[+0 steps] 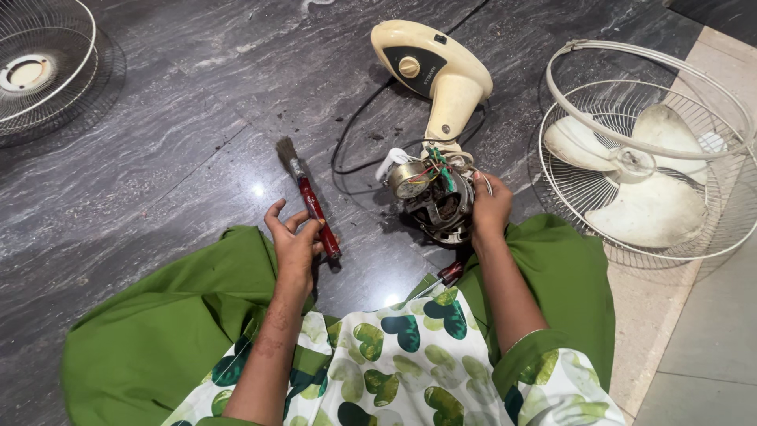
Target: The person sits on the floor and uses a brush to clean a disassembled ceiling fan. They brush the inner cage, the fan blades, the outer ring, and the motor housing, then use a screwdriver to adjust the motor.
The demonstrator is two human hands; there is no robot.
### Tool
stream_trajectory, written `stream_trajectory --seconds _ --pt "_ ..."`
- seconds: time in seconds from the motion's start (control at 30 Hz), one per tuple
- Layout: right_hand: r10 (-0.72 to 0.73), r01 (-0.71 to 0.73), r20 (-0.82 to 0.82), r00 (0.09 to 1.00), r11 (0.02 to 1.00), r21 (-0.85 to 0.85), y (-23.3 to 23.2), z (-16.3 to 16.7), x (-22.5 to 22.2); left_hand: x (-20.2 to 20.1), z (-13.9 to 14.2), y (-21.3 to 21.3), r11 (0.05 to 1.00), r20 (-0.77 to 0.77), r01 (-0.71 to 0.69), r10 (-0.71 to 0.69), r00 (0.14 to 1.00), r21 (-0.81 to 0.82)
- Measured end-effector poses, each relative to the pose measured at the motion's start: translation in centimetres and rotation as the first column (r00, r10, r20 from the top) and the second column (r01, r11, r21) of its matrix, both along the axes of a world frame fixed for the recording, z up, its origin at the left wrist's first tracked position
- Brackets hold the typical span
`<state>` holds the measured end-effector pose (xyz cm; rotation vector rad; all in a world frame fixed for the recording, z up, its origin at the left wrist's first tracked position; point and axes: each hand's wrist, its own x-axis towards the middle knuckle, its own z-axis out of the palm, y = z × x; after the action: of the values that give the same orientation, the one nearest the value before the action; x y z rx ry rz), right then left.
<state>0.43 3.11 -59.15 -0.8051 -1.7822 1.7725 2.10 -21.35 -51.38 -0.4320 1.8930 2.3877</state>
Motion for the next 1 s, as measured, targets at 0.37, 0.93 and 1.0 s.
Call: stream_trajectory --seconds 0.37,0.93,1.0 --pt "-0.033 0.043 0.088 0.996 0.994 -0.105 0.4 -2.0 0.8 0.6 -2.6 0.3 0.996 -0.068 0.011 -0.005 0.998 0.089" --pt "0.461 -0.01 -0.223 0.859 0.45 0.893 -2.3 -1.6 3.4 1.6 -5.2 2.8 0.91 -0.284 0.401 -0.359 0.889 0.104" --pt "0.466 0.025 -0.222 0.857 0.392 0.92 -2.2 -2.2 3.7 2.1 -5.5 3.4 0.894 -0.316 0.449 -0.431 0.845 -0.019"
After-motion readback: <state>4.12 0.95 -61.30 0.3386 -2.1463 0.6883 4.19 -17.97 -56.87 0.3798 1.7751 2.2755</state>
